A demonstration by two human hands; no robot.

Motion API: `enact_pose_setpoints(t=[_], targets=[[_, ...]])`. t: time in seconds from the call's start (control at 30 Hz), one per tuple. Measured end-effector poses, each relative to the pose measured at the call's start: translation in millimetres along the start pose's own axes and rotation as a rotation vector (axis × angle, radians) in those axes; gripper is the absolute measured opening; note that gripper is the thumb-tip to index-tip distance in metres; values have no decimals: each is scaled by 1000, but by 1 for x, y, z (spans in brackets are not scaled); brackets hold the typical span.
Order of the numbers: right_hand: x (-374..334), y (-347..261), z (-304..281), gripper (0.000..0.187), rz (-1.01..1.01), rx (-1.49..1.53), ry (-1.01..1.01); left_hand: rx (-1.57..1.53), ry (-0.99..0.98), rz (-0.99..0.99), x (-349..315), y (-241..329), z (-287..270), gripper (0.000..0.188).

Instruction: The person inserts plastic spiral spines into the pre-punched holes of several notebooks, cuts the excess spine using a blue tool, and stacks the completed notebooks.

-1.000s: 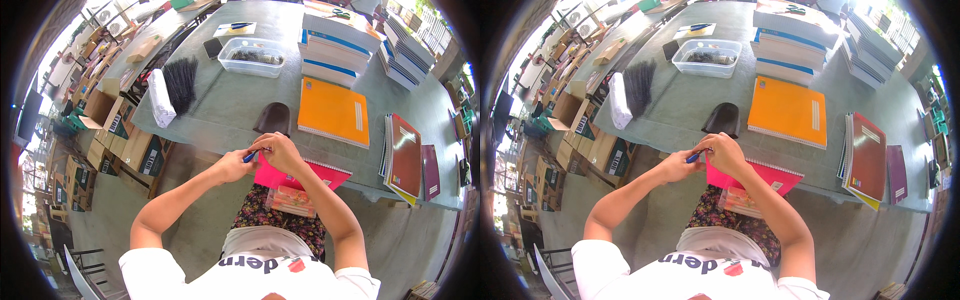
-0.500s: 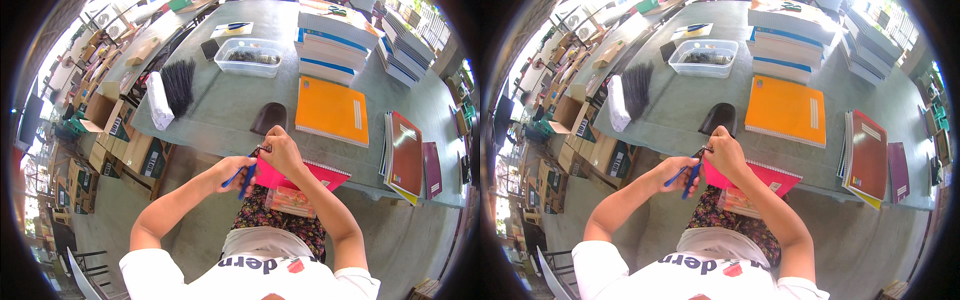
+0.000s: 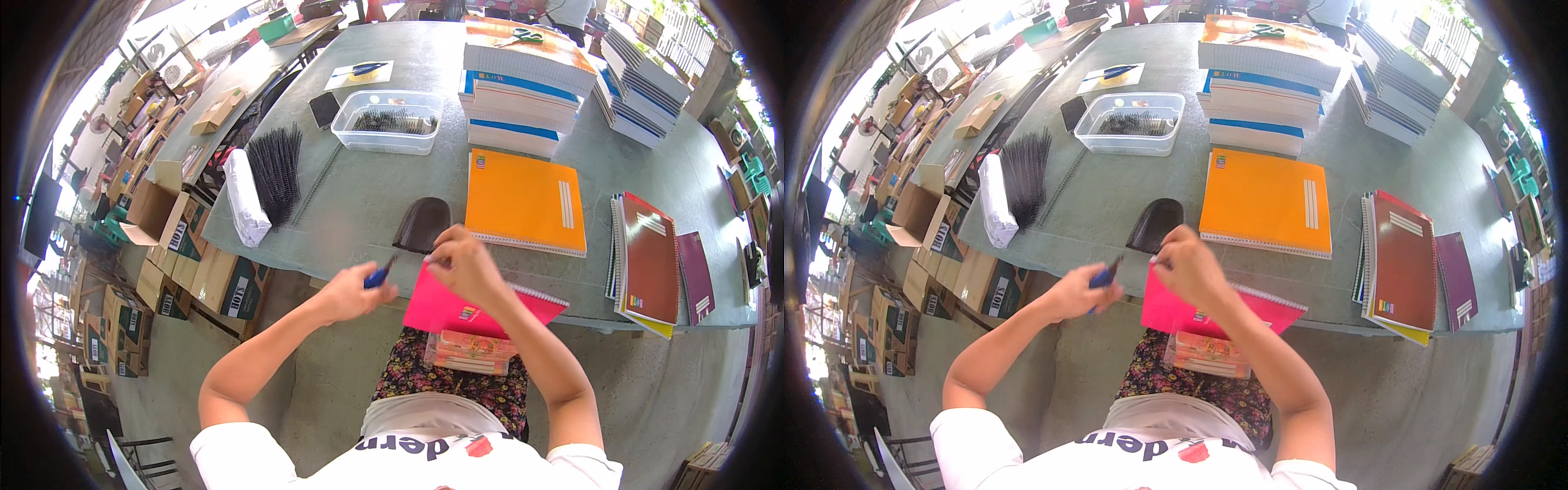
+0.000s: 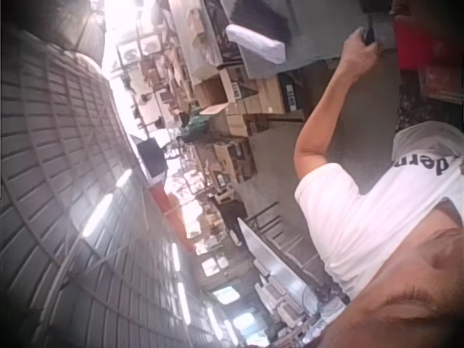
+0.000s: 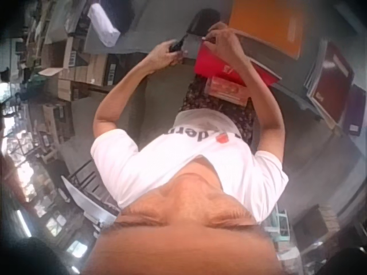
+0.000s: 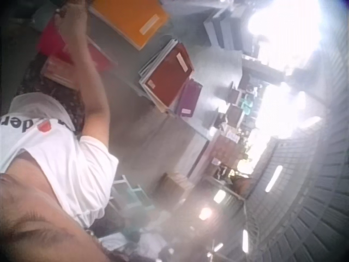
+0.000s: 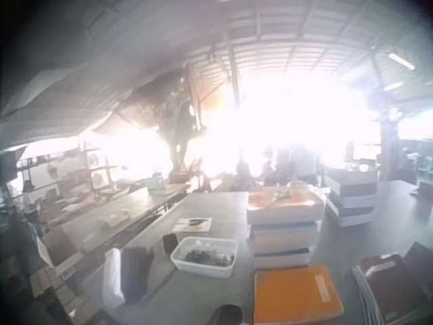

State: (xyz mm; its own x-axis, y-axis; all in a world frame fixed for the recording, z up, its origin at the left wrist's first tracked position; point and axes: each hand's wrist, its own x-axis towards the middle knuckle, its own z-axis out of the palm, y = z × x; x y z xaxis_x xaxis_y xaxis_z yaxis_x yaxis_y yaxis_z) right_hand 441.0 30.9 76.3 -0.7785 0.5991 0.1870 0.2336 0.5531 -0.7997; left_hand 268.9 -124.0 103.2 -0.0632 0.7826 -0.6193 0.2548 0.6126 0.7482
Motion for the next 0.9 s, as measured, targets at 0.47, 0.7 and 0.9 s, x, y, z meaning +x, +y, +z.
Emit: enact_pose_setpoints(t=[0.47,0.7,0.9], targets=[[-35,-22,0,22,-44,-301,-172,-9,672,597,52,136,-124,29],[-83,12,-72,21,243,-318,-66,584,899,363,102,-35,-141,47],[-122,-47,-236,18,130,-547,824,750,1181,362,105,-84,-149,39]])
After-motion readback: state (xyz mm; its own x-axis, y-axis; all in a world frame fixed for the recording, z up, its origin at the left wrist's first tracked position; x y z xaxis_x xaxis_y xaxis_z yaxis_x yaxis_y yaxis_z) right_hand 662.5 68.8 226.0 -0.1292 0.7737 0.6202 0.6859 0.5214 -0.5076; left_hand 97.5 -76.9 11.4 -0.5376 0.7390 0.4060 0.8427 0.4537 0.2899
